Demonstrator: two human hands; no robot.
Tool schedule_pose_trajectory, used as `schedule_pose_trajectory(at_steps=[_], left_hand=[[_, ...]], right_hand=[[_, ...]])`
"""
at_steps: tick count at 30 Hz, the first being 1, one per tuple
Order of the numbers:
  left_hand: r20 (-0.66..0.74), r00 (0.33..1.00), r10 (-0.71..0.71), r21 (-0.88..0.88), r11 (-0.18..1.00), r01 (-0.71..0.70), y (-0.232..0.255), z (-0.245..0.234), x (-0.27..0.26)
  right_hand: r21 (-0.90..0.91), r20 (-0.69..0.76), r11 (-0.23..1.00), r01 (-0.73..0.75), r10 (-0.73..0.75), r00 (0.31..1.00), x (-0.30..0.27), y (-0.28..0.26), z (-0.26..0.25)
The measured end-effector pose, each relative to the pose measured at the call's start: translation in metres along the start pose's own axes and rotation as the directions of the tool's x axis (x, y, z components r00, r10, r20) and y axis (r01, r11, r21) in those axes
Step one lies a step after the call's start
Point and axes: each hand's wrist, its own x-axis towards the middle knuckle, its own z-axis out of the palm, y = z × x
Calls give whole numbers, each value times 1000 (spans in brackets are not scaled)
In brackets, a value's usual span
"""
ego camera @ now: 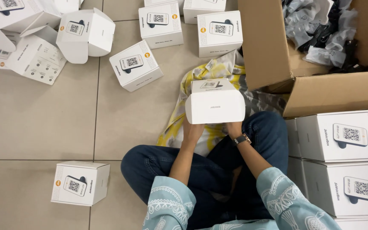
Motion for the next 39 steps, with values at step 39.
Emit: schedule_pose_trajectory(at_steps=[39], left_hand=[[435,674,-596,-85,719,690,-45,11,-5]], right_hand=[[104,246,980,-169,139,959,15,-178,-66]])
